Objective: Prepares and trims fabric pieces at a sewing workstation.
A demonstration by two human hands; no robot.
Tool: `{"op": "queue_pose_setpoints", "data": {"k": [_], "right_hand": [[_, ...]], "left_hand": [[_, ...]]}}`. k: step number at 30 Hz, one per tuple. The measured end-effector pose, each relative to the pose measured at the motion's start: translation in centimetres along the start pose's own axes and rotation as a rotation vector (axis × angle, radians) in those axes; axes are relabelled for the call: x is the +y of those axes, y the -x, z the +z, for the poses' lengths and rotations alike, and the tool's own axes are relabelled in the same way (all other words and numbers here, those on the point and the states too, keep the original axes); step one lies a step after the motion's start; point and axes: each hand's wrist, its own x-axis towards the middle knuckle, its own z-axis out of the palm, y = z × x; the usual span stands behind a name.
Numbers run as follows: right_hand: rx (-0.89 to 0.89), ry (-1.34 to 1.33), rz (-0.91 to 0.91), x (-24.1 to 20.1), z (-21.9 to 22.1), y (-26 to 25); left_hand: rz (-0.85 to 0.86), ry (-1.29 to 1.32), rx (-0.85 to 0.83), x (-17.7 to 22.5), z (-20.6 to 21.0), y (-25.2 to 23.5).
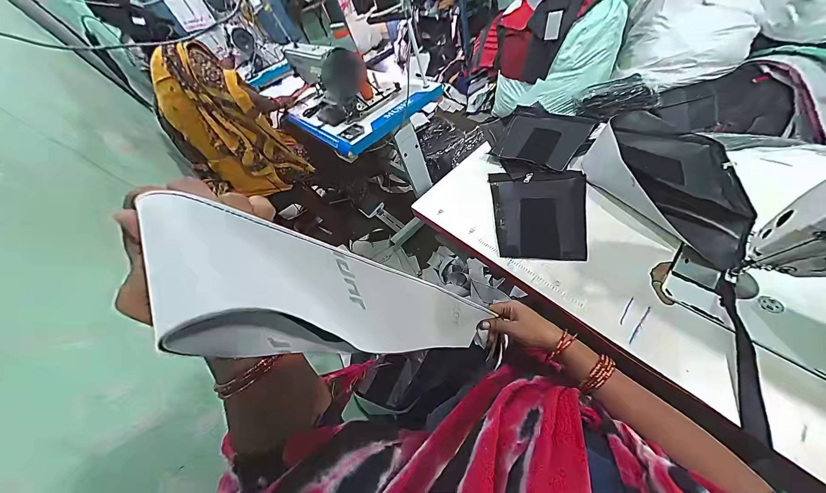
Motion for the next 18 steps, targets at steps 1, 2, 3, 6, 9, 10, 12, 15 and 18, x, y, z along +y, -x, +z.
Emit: {"op": "queue_pose_setpoints", "data": {"k": [1,2,3,6,9,10,12,15,18], "right_hand": [[0.032,0.001,-0.002,-0.2,-0.6,0.5],[0.064,0.012,0.01,-0.7,-1.1,1.2],[0.093,0.021,0.031,-1.3,-1.6,1.9],[0.134,0.121,0.1,-4.2,-2.5,3.2],[0.077,0.367,0.109,-7.1,-2.3,3.7],[0.066,0.432,0.075,-7.8,-2.1,3.8],[0.1,0.522,-0.051,-8.2,-1.5,3.5],[0.186,0.628,-0.18,-7.1,-1.1,3.3],[0.314,0.701,-0.185,-5.2,-1.0,4.2]], "left_hand": [[-0.025,-0.214,0.029,0.3,-0.2,0.7],[-0.056,-0.443,0.082,0.3,0.0,1.5],[-0.061,-0.586,0.143,-0.5,0.3,2.2],[-0.182,-1.11,0.071,-4.3,0.0,4.4],[-0.4,-1.373,-0.294,-10.4,2.5,6.9],[-0.418,-1.267,-0.351,-12.8,4.2,8.2],[-0.528,-0.884,-0.459,-16.4,8.9,10.7],[-0.718,-0.508,-0.487,-19.4,13.7,13.7],[-0.916,-0.548,-0.422,-20.5,15.3,14.2]]}}
